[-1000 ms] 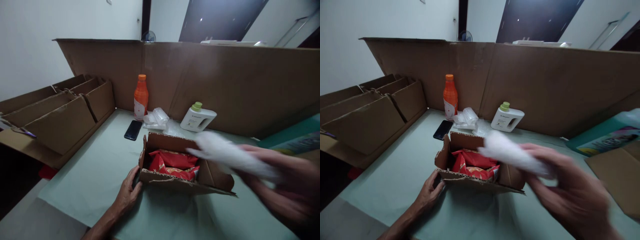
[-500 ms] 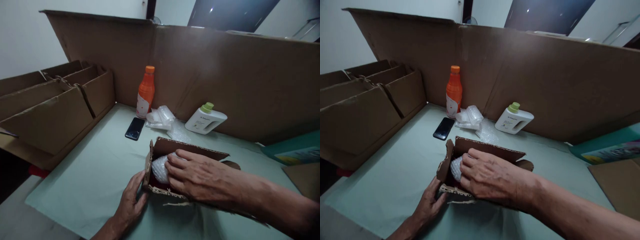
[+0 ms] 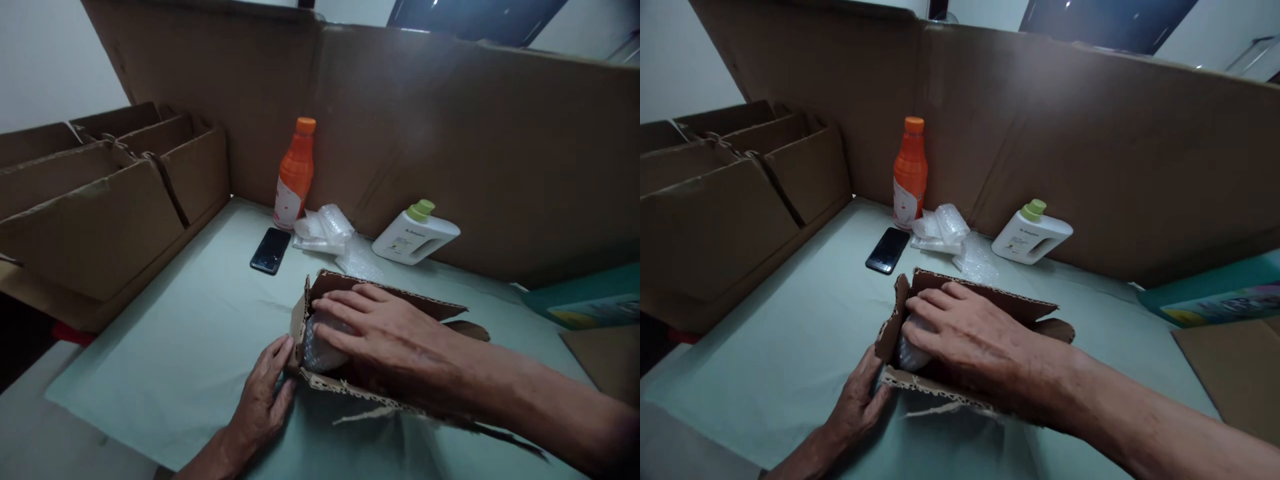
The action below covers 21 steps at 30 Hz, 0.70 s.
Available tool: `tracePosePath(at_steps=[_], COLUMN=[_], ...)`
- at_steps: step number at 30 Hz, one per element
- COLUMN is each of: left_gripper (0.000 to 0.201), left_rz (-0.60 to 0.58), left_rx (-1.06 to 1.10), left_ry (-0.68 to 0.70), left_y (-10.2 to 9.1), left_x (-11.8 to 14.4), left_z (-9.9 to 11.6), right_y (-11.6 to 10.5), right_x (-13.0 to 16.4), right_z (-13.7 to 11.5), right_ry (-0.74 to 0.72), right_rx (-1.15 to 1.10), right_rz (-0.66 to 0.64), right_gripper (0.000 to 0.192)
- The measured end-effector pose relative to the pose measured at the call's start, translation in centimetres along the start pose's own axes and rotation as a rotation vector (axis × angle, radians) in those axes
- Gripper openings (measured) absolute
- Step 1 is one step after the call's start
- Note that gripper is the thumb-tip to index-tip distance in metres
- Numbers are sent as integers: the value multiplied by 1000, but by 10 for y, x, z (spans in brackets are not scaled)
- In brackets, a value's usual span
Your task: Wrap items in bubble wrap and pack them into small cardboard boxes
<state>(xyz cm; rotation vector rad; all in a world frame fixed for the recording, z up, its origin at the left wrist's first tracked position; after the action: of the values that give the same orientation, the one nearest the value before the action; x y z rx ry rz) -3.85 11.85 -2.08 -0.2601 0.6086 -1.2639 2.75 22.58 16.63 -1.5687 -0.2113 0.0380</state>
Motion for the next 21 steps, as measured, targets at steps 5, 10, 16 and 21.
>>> tracePosePath(at_steps=[5, 10, 16, 21], left_gripper=[63, 56, 65, 67], left_rz=[18, 21, 48, 52], left_rx=[-3, 16, 2, -16], left_ry=[2, -36, 6, 10], left_y=[-2, -4, -5, -4], left_x=[0, -2, -1, -1], left_z=[1, 0, 3, 3], right_y=[17, 20, 11, 29], right_x=[-11, -23, -7, -14], right_z=[-7, -16, -17, -14], right_ry=[-45, -111, -112, -101], right_rx=[143, 179, 259, 74], right_rz=[-155, -138, 54, -87], right_gripper=[15, 15, 30, 14])
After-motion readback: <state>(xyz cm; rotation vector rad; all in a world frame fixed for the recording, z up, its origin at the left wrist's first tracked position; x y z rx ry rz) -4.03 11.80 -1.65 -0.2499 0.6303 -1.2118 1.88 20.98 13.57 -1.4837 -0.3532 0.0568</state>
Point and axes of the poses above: each hand's wrist, its own x-axis away from the middle knuckle, its own y-axis out of the palm, z = x × y, the point moved 8 cm from there along -x, towards the middle knuckle, and after that the axes turned 7 degrees about -z, right-handed, at the moved point
